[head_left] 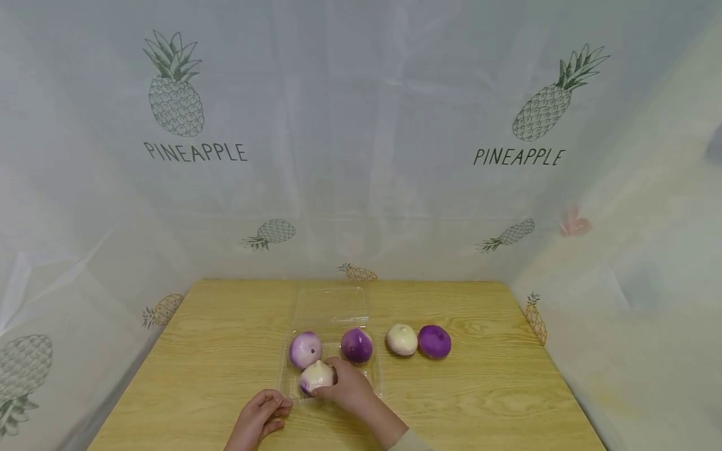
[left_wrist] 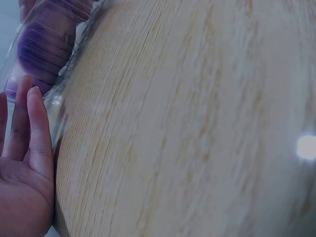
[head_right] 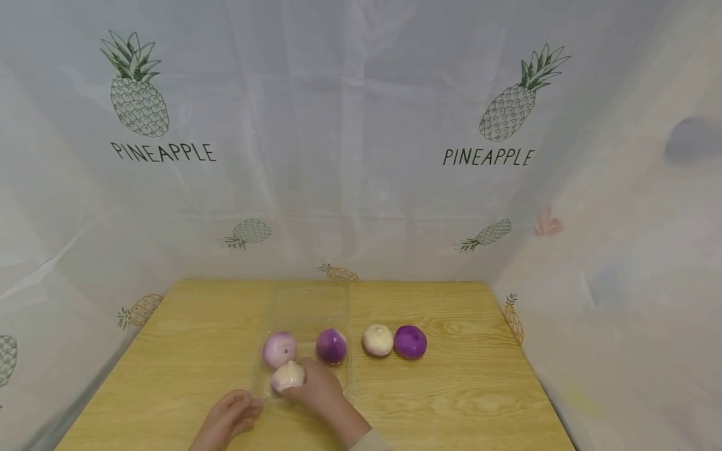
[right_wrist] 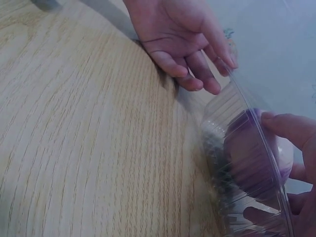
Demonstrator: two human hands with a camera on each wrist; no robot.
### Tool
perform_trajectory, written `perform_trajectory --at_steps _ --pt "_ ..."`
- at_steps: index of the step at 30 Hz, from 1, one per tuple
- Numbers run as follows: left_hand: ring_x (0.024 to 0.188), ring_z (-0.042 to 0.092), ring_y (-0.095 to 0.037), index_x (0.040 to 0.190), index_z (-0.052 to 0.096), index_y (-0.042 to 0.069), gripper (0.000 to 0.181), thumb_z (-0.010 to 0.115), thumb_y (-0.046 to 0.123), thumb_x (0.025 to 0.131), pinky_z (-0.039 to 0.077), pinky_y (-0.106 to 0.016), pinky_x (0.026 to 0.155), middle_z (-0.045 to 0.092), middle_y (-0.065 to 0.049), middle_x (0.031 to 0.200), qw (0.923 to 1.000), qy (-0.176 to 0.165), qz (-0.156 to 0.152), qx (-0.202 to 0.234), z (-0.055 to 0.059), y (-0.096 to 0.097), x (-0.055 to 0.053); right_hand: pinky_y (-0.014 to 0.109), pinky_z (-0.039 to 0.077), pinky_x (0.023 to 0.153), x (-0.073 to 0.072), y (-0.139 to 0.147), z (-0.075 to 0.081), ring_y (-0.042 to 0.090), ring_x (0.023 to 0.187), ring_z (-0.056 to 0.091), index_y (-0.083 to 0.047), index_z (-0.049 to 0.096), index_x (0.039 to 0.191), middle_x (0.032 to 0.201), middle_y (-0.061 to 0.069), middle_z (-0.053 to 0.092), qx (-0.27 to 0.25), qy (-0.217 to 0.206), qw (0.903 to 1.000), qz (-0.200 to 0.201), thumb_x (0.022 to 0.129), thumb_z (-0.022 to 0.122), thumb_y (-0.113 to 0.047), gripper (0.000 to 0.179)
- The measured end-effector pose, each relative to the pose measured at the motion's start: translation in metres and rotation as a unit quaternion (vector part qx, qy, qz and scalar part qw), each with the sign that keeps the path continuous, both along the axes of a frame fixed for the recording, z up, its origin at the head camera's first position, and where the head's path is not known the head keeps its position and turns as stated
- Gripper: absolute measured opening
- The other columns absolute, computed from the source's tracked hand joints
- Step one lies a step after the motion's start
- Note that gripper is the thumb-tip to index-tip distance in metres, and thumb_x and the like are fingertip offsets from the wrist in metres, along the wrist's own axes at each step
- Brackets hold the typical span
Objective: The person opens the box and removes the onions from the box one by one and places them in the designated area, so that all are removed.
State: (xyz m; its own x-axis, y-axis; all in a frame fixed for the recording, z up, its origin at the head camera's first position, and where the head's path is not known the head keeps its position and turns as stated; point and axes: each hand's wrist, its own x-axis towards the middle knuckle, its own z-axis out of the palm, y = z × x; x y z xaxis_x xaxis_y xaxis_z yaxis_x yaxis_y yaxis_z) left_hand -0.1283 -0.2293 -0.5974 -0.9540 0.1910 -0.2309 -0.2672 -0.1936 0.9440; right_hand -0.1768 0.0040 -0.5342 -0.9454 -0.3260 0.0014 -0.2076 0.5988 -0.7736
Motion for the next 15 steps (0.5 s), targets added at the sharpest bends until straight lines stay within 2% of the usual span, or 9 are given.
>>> perform_trajectory --at_steps 9,15 --pt "0.091 0.062 -0.012 0.098 0.060 0.013 0.011 0.052 0.018 0.102 0.054 -0.029 0.075 0.067 0.000 0.099 0.9999 -0.006 0.010 -0.002 -0.0002 0.0003 -0.0001 0.043 0.051 0.083 -0.0019 0.0015 0.0021 0.028 0.100 0.062 -0.004 0.061 0.123 0.113 0.009 0.064 -0.016 0.006 0.9998 -0.013 0.074 0.084 -0.036 0.063" --pt "0.090 0.062 -0.013 0.099 0.060 0.010 0.012 0.051 0.017 0.102 0.054 -0.029 0.075 0.067 -0.002 0.099 0.9999 -0.002 0.017 -0.004 -0.0013 0.0000 0.0002 0.034 0.050 0.074 -0.0044 0.0051 0.0037 0.017 0.090 0.059 -0.002 0.059 0.125 0.112 0.006 0.062 -0.049 -0.001 0.9987 -0.015 0.074 0.084 -0.034 0.065"
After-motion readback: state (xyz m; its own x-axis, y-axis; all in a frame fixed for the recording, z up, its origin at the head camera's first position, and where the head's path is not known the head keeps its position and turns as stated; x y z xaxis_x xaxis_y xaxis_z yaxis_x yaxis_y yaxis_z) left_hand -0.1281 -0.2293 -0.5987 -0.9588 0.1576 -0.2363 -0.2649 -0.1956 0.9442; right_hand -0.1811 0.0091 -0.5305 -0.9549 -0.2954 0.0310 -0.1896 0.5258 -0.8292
